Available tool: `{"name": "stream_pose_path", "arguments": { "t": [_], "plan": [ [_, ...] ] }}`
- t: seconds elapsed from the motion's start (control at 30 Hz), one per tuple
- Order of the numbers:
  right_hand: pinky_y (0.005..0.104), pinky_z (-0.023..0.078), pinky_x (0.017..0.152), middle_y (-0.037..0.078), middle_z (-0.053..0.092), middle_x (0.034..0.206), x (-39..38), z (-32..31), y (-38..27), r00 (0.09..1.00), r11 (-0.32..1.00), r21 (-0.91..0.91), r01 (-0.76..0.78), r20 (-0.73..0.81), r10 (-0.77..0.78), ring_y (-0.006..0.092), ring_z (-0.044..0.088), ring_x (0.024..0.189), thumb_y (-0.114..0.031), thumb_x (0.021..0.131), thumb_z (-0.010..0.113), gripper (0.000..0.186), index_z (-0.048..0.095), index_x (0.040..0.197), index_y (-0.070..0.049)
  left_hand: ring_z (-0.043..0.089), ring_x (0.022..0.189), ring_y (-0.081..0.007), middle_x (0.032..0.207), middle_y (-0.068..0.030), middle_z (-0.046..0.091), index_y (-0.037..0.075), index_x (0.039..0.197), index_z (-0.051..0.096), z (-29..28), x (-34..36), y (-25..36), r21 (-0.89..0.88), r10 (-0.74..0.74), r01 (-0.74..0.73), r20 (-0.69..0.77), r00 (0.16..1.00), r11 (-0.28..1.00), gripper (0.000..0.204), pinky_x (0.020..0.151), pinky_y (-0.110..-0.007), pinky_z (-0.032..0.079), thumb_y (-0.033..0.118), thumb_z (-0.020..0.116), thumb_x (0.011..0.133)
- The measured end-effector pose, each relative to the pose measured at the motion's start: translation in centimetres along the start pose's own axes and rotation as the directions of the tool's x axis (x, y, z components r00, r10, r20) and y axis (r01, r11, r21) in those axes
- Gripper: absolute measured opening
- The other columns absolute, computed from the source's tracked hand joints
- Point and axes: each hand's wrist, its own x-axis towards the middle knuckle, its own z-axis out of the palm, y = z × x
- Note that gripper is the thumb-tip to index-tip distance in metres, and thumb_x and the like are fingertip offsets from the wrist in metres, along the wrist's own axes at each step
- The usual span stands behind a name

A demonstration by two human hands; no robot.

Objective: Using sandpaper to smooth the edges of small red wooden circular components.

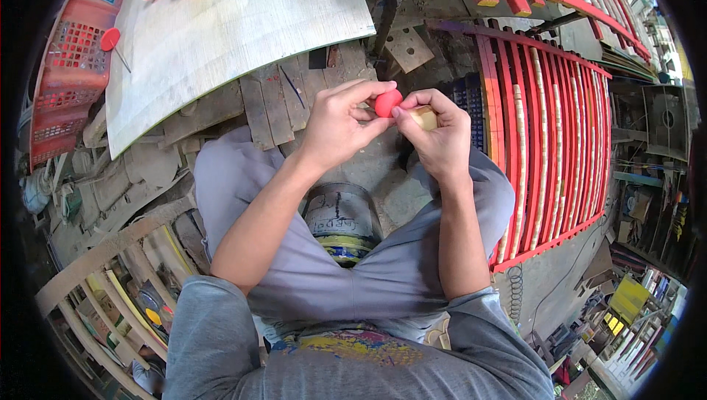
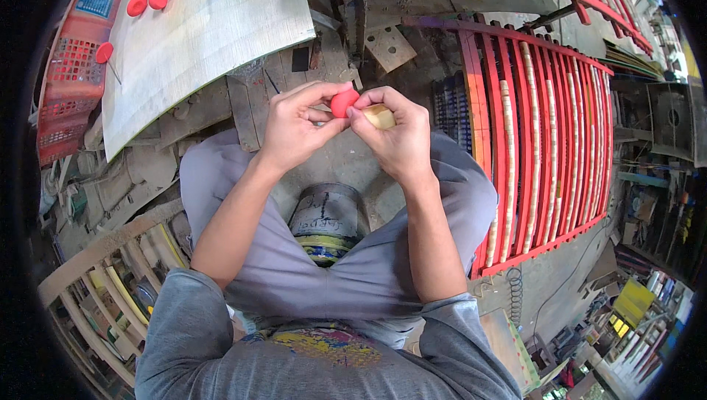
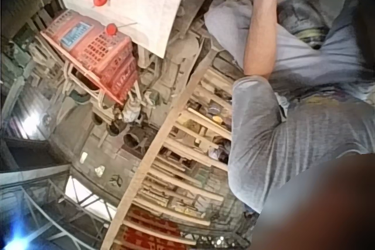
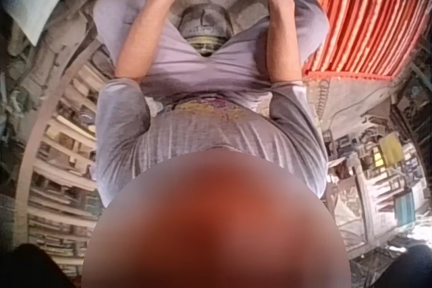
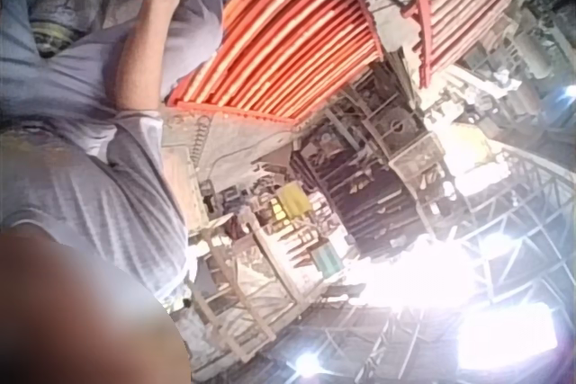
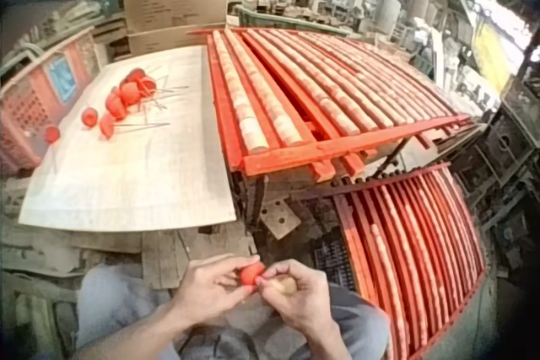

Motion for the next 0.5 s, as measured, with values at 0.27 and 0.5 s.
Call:
{"name": "stream_pose_path", "arguments": {
  "t": [0.27,0.5],
  "plan": [
    [0.0209,0.047,0.060,-0.001,0.062,0.072,-0.11,-0.05,-0.43,0.991,0.996,0.078,-0.046,-0.121,0.055,0.0036,0.056,0.068,-0.004,0.078,0.071,0.010,0.062,0.081,0.000,0.063,0.092,-0.0159,0.105,-0.0125,0.062,-0.003,0.111,0.062,0.51,0.00,-0.57,-0.185,-0.059,0.065,0.038,0.998,0.981,0.040,0.070,-0.027,0.059,-0.005,0.072,0.072],
    [0.0222,0.048,0.061,0.004,0.064,0.074,-0.05,-0.45,0.01,0.993,0.992,0.056,0.115,0.012,-0.116,0.0066,0.058,0.067,-0.004,0.077,0.071,0.012,0.063,0.083,0.001,0.063,0.092,-0.0162,0.106,-0.0137,0.062,-0.004,0.111,0.062,0.26,-0.05,-0.68,-0.109,-0.061,0.072,0.096,0.993,0.991,0.040,0.070,-0.027,0.059,-0.005,0.072,0.072]
  ]
}}
